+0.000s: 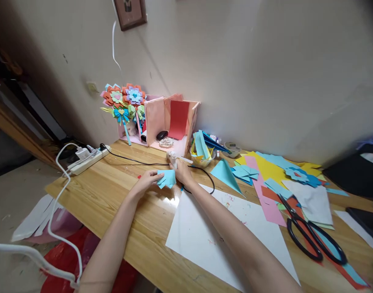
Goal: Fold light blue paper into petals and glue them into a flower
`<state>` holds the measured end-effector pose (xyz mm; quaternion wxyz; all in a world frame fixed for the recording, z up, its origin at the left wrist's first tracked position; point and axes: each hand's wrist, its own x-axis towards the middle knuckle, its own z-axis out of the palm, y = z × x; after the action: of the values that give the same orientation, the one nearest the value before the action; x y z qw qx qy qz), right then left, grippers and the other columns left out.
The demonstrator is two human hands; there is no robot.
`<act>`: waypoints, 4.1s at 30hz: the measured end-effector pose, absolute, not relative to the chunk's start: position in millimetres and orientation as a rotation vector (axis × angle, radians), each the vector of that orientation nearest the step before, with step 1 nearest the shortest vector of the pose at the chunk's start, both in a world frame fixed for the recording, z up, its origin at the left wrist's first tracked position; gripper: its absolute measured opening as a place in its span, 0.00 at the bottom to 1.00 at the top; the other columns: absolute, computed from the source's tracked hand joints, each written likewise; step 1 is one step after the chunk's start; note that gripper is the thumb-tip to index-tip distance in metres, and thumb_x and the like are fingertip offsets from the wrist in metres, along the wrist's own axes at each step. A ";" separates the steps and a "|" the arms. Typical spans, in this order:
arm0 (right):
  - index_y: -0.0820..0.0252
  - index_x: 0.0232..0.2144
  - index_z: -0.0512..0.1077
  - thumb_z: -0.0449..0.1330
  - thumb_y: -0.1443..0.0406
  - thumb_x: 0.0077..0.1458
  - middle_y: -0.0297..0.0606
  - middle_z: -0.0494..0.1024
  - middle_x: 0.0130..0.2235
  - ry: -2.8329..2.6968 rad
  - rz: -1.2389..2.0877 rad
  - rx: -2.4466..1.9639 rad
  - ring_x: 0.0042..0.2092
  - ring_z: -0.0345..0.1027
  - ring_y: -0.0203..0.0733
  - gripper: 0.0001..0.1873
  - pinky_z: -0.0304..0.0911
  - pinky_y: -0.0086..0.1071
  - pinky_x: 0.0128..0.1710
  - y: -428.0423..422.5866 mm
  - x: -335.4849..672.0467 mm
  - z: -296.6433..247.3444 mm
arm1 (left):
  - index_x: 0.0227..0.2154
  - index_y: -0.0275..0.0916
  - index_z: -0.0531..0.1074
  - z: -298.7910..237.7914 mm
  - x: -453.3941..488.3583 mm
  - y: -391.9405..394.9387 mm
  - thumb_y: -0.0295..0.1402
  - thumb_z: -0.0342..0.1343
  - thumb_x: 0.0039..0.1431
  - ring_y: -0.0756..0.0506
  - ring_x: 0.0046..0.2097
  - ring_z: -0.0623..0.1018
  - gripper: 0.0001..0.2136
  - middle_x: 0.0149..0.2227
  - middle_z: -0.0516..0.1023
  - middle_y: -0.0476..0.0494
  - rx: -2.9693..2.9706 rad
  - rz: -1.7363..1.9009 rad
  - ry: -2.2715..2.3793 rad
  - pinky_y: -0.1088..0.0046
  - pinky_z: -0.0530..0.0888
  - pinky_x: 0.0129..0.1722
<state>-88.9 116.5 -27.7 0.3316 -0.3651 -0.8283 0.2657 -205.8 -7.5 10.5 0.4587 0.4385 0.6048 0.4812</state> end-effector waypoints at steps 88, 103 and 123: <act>0.61 0.23 0.66 0.59 0.59 0.45 0.30 0.67 0.22 -1.554 1.599 -0.798 0.24 0.61 0.32 0.10 0.61 0.27 0.24 68.2 3.2 -30.7 | 0.27 0.33 0.70 -7.5 -135.7 -0.9 0.31 0.57 0.39 0.50 0.27 0.71 0.09 0.23 0.72 0.50 1.110 1.351 1.667 0.77 0.69 0.26; 0.61 0.22 0.66 0.60 0.61 0.43 0.29 0.67 0.21 -1.544 1.654 -0.729 0.24 0.60 0.31 0.09 0.59 0.27 0.26 67.9 5.1 -27.3 | 0.26 0.36 0.67 -12.8 -136.9 1.8 0.32 0.55 0.41 0.51 0.27 0.69 0.07 0.23 0.69 0.52 1.139 1.333 1.627 0.78 0.66 0.27; 0.60 0.27 0.70 0.59 0.60 0.46 0.37 0.72 0.29 -1.636 1.291 -0.726 0.31 0.67 0.37 0.09 0.67 0.32 0.31 62.1 10.6 -26.8 | 0.31 0.35 0.70 -4.8 -141.7 1.3 0.35 0.60 0.42 0.47 0.38 0.74 0.12 0.33 0.76 0.45 1.121 1.455 1.441 0.71 0.70 0.41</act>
<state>10.6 62.1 -26.8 0.4504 -0.2936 -0.6619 0.5224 -141.7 1.3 -4.8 0.3928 0.4416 0.5677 0.5731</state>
